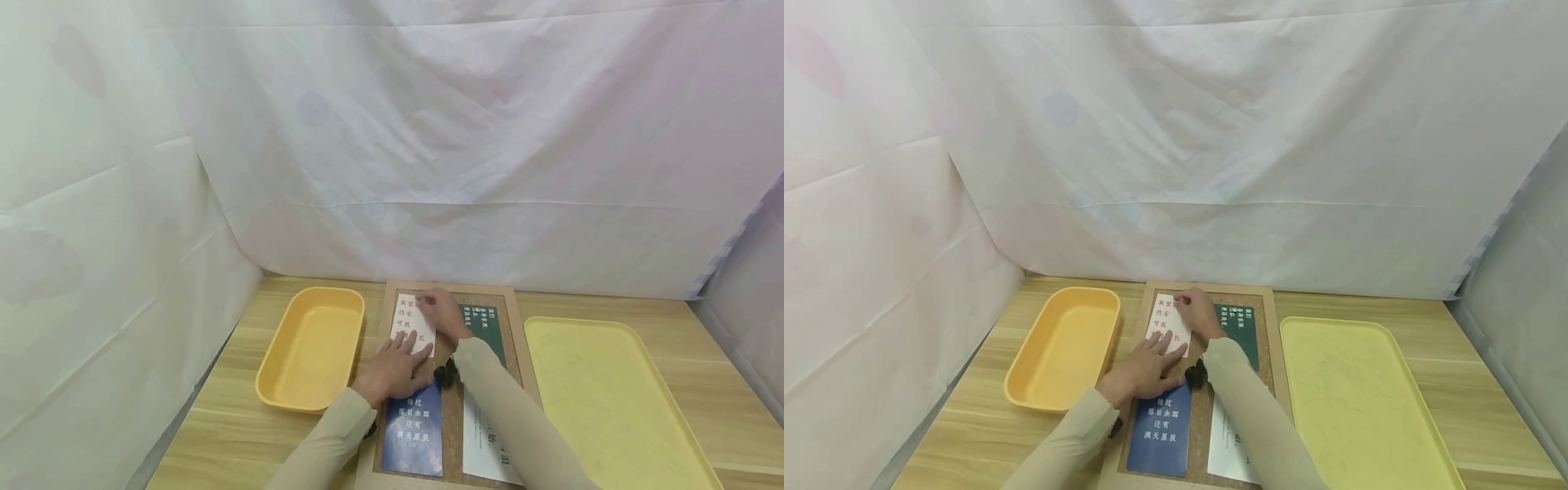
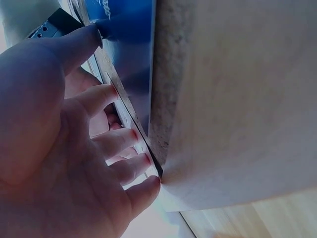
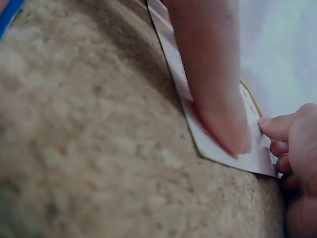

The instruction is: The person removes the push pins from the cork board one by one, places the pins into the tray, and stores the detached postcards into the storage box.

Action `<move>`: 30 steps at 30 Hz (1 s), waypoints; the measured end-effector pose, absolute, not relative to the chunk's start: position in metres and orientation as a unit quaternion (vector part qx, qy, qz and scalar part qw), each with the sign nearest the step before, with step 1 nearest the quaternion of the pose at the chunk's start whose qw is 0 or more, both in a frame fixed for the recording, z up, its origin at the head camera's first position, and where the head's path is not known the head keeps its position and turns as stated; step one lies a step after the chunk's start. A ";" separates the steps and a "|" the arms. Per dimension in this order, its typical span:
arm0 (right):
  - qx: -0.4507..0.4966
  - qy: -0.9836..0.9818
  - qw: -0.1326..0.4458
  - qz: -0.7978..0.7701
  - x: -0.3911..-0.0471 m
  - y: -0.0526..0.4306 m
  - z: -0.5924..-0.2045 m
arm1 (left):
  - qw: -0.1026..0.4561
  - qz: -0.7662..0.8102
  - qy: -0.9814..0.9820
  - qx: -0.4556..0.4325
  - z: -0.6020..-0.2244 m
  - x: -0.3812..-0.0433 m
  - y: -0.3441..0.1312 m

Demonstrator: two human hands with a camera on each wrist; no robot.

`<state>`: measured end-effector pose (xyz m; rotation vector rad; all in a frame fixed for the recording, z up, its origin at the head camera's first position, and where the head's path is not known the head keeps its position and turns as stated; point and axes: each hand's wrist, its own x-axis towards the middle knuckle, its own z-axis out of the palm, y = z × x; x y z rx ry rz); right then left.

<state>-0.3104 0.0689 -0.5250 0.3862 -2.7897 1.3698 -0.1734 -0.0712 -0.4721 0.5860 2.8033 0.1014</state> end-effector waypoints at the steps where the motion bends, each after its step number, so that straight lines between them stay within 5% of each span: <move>1: 0.122 -0.891 0.004 0.438 -0.311 0.069 -0.525 | 0.138 0.036 0.969 0.202 -0.472 -0.174 -0.071; 30: 0.081 -0.878 -0.026 0.471 -0.310 0.067 -0.522 | 0.131 0.029 0.969 0.207 -0.473 -0.173 -0.071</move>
